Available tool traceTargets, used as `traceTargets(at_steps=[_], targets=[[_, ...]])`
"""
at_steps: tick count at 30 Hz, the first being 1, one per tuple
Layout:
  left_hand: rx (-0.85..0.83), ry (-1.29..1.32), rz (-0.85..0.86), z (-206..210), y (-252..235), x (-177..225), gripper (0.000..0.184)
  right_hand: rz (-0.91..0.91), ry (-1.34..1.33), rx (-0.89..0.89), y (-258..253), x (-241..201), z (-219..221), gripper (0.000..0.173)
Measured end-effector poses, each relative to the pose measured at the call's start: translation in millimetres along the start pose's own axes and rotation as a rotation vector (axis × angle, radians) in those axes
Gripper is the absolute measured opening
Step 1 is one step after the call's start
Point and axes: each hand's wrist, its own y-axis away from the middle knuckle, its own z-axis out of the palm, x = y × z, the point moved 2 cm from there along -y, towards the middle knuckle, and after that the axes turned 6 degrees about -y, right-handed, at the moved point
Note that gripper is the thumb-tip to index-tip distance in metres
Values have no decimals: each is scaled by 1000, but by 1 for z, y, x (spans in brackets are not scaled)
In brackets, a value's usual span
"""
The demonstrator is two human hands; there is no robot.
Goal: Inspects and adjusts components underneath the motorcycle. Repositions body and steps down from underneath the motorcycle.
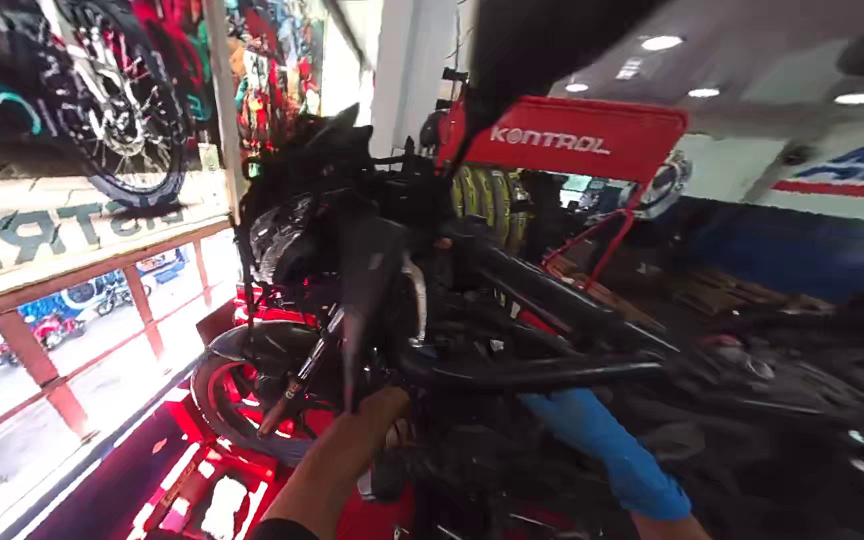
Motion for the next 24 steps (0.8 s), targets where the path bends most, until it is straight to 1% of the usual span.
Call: traceTargets(at_steps=[2,4,6,8,10,12,14,16,17,19,20,22,24], targets=[[101,-50,-21,22,-27,1,46,-97,-131,85,37,24,-4,32],[142,-89,-52,34,-50,-2,49,-158,-291,92,79,35,4,27],[194,-111,-94,44,-71,-4,49,-191,-503,-47,124,50,26,25],[211,-151,-126,51,-95,-8,45,-137,-728,-210,166,70,64,22],[246,-230,-115,68,-114,-24,41,23,-932,-355,206,94,125,21],[273,-281,-95,75,-123,-32,41,279,-1059,-437,240,123,195,22],[307,-325,-70,75,-126,-35,40,566,-1061,-459,265,152,271,24],[321,-352,-42,77,-127,-39,40,832,-956,-447,282,178,350,25],[313,-367,-37,78,-127,-40,41,934,-898,-434,285,188,385,27],[289,-403,-53,80,-129,-40,43,1051,-798,-393,278,207,438,28],[278,-404,-77,81,-129,-38,43,1088,-735,-409,267,215,457,29],[296,-419,-111,83,-131,-37,43,1144,-638,-425,244,229,486,34],[337,-430,-96,84,-131,-39,43,1192,-576,-401,221,243,512,43]])
